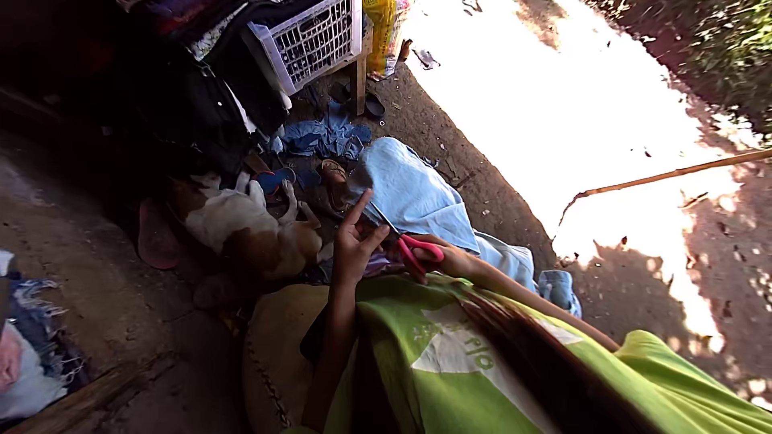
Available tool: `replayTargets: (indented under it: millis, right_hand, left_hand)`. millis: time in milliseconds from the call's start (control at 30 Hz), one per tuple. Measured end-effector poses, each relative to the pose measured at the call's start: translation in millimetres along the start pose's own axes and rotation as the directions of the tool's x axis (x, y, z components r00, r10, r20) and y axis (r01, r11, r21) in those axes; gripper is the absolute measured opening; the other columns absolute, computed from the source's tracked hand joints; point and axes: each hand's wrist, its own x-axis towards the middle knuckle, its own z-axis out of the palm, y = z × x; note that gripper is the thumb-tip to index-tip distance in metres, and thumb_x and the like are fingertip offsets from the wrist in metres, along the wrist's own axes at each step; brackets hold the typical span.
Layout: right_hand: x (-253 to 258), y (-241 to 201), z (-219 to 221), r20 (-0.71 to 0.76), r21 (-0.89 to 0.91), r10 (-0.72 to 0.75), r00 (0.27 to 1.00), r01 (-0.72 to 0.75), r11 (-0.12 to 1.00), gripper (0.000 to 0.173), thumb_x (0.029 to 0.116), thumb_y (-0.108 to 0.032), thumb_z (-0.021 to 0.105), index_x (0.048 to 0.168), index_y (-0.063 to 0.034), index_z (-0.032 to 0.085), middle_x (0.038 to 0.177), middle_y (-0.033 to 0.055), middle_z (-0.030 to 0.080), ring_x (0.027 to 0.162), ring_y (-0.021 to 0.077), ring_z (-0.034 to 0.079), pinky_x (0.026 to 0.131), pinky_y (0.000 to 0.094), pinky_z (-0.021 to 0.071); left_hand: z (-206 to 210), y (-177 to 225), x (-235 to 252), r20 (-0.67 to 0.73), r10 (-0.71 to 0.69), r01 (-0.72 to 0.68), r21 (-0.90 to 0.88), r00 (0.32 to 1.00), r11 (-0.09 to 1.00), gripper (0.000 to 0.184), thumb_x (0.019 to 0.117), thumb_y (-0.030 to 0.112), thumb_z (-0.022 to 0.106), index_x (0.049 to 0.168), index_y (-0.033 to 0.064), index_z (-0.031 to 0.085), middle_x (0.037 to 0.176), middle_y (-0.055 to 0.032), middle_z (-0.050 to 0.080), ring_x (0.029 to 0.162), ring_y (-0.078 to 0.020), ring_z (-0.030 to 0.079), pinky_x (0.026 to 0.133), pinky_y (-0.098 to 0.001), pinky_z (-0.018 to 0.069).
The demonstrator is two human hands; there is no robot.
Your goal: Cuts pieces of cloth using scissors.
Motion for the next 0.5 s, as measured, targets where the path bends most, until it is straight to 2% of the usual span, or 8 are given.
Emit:
replayTargets:
  millis: [67,133,267,367,500]
  right_hand:
    - [-1,4,2,-0.021,0.028,-0.032,0.999,0.032,0.999,0.054,0.0951,-0.065,0.055,0.109,-0.0136,0.064,0.069,-0.0146,0.063,0.055,-0.0047,0.057,0.051,0.0130,0.0455]
    - [-2,7,1,-0.020,0.073,-0.069,0.997,0.070,0.995,0.046,0.0955,-0.062,0.058,0.101,-0.0170,0.064,0.067,-0.0156,0.061,0.053,-0.0054,0.055,0.049,0.0125,0.0453]
    - [-5,9,-4,0.030,0.130,-0.087,0.996,0.082,0.988,0.039,0.0973,-0.055,0.061,0.101,-0.0163,0.066,0.069,-0.0148,0.062,0.054,-0.0052,0.056,0.050,0.0128,0.0463]
    - [-3,9,-3,0.021,0.103,-0.079,0.997,0.077,0.992,0.041,0.0976,-0.057,0.058,0.102,-0.0171,0.064,0.070,-0.0155,0.062,0.055,-0.0054,0.057,0.051,0.0126,0.0466]
    - [-2,12,-3,0.027,0.131,-0.129,0.991,0.125,0.984,0.039,0.0980,-0.055,0.060,0.100,-0.0157,0.064,0.068,-0.0152,0.061,0.053,-0.0056,0.055,0.049,0.0126,0.0453]
  left_hand:
    - [0,0,-1,0.005,-0.006,0.006,-0.010,1.000,1.000,0.075,0.0839,-0.015,0.064,0.153,0.0089,0.046,0.091,-0.0018,0.072,0.057,-0.0021,0.060,0.054,-0.0159,0.0527]
    - [0,1,-1,0.009,-0.011,0.011,-0.031,1.000,0.999,0.077,0.0830,-0.016,0.064,0.153,0.0096,0.046,0.090,-0.0014,0.073,0.056,-0.0015,0.060,0.052,-0.0149,0.0517]
    - [-1,2,-1,0.033,-0.032,0.033,-0.041,0.999,0.999,0.078,0.0824,-0.017,0.063,0.153,0.0102,0.046,0.092,-0.0013,0.073,0.055,-0.0004,0.059,0.051,-0.0139,0.0509]
    - [1,2,-1,0.031,-0.038,0.039,-0.034,0.999,0.999,0.077,0.0826,-0.018,0.063,0.153,0.0103,0.046,0.097,-0.0012,0.073,0.055,0.0003,0.058,0.051,-0.0131,0.0503]
    - [3,5,-1,0.032,-0.044,0.046,-0.051,0.999,0.998,0.079,0.0819,-0.018,0.063,0.153,0.0099,0.046,0.093,-0.0024,0.074,0.054,-0.0001,0.058,0.050,-0.0131,0.0499]
